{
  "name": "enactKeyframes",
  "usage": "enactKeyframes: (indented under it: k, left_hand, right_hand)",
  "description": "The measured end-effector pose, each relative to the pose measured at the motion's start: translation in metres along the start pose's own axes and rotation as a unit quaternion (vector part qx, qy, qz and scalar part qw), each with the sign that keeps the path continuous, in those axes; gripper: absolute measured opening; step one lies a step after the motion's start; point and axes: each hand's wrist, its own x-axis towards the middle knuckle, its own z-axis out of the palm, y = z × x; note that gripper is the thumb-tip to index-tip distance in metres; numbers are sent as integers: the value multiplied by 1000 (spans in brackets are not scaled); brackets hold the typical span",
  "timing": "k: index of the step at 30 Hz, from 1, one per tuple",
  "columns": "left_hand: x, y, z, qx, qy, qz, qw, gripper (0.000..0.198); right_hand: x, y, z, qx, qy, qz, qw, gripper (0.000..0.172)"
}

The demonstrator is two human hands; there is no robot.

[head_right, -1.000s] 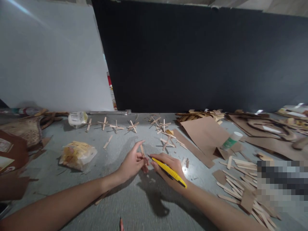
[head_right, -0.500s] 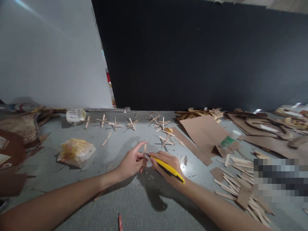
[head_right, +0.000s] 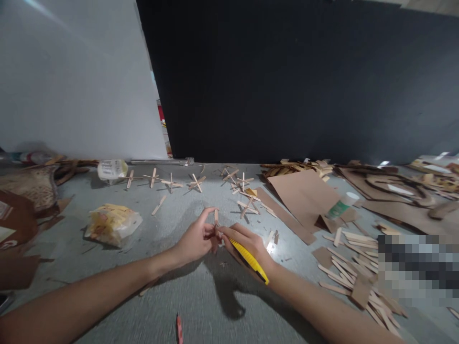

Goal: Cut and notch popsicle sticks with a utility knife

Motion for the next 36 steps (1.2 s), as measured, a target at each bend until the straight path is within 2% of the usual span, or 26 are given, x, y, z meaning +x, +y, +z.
enactKeyframes:
  k: [6, 10, 19, 23, 28, 32, 36]
  left_hand:
    - [-4, 6, 3, 9, 9, 8, 1000, 70]
    - [-6, 12, 5, 9, 14, 2, 1000, 64]
    - [-7, 9, 7, 21, 26, 5, 999, 62]
    - [-7, 12, 8, 27, 22, 3, 999, 62]
    - [-7, 13, 7, 20, 13, 2, 1000, 68]
    - [-6, 12, 5, -11, -10, 12, 1000, 73]
    - [-7, 13, 5, -19, -30, 21, 999, 76]
  right_hand:
    - [0, -1, 2, -37, 9, -47, 998, 29]
    - [0, -5, 2, -41, 12, -48, 998, 29]
    - [-4, -7, 3, -21, 31, 13, 999, 26]
    - [-3, -7, 4, 3, 47, 81, 996, 28]
    - [4, -15, -4, 60, 37, 215, 974, 34]
    - [3, -7, -5, 158, 33, 233, 959, 34]
    - [-1, 14, 2, 314, 65, 253, 913, 34]
